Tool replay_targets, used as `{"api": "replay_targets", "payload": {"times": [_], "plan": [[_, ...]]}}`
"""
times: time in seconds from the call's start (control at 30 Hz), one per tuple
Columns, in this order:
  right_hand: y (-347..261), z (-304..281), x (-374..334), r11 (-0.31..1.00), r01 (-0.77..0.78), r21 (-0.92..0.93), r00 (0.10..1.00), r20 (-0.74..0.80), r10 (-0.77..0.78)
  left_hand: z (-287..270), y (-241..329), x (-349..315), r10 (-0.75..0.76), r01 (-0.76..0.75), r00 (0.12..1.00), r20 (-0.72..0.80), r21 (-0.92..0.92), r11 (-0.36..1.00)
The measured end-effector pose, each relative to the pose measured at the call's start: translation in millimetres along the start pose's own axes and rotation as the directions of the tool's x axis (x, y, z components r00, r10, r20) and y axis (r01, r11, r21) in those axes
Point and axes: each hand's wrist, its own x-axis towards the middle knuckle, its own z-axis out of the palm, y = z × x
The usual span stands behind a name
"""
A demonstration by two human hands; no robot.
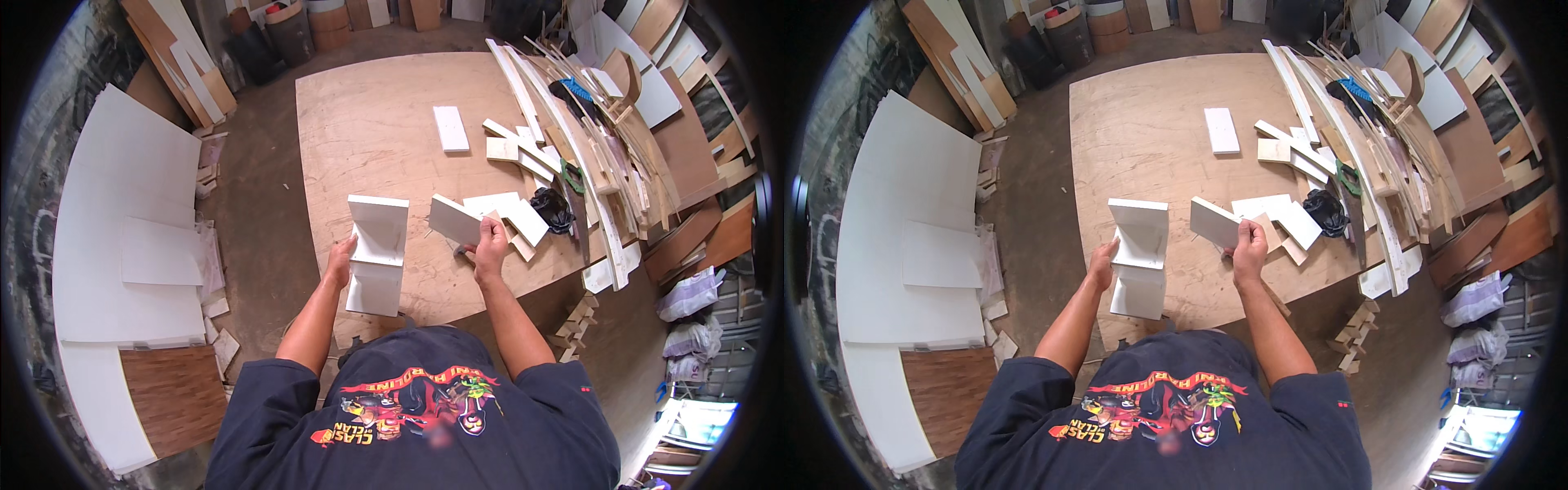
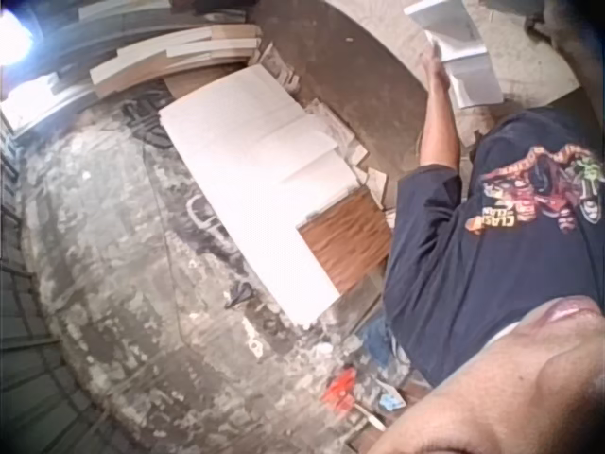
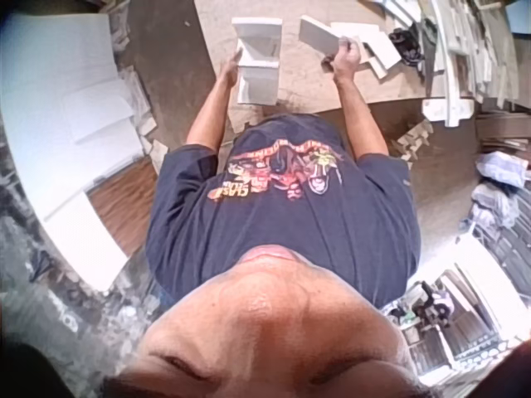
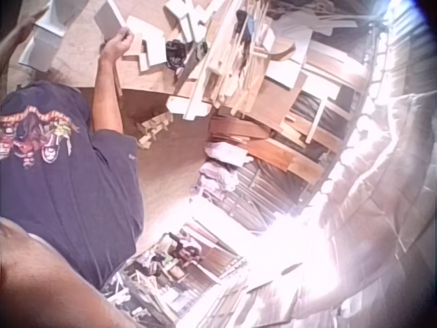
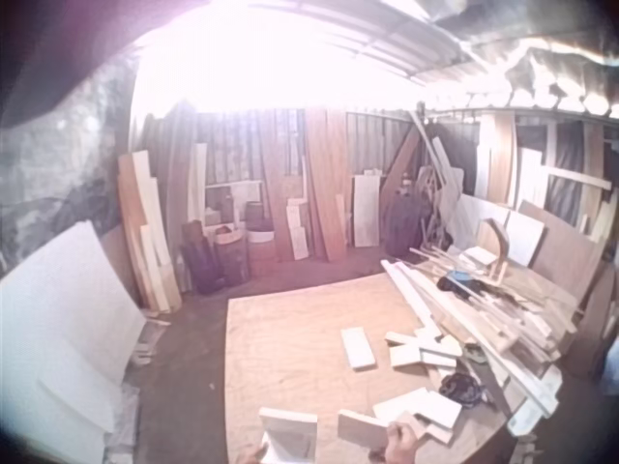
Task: The person assembles a small wooden shelf by aligning pieces of wood, marking positions, and hammering nails into the joints.
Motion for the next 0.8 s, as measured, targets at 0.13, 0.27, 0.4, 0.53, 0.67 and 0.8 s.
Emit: {"api": "replay_targets", "payload": {"times": [0.13, 0.27, 0.4, 0.53, 0.67, 0.8], "plan": [[-2, -3, 1, 0.999, 0.010, -0.038, 1.000, -0.024, -0.010, 7, -4, -2, -0.053, 0.053, 0.998, -0.023, -0.016, 0.998], [2, -3, 2, 0.999, 0.003, -0.037, 1.000, -0.006, -0.003, -7, -19, 7, -0.024, 0.025, 1.000, -0.017, 0.059, 0.998], [5, -6, 3, 1.000, 0.002, -0.031, 1.000, 0.022, -0.001, -10, -28, 7, -0.046, 0.047, 0.999, -0.007, 0.126, 0.991], [2, -5, 4, 0.998, 0.033, -0.056, 0.999, 0.021, -0.032, -14, -40, 8, -0.013, 0.016, 0.999, -0.033, 0.109, 0.994], [5, -11, 21, 0.962, 0.186, -0.201, 0.982, 0.022, -0.186, -20, -47, 12, 0.029, -0.018, 0.998, -0.062, 0.167, 0.986], [-28, -2, 24, 0.951, 0.221, -0.217, 0.975, 0.056, -0.214, -6, -38, -7, 0.006, 0.006, 0.999, -0.044, 0.271, 0.963]]}}
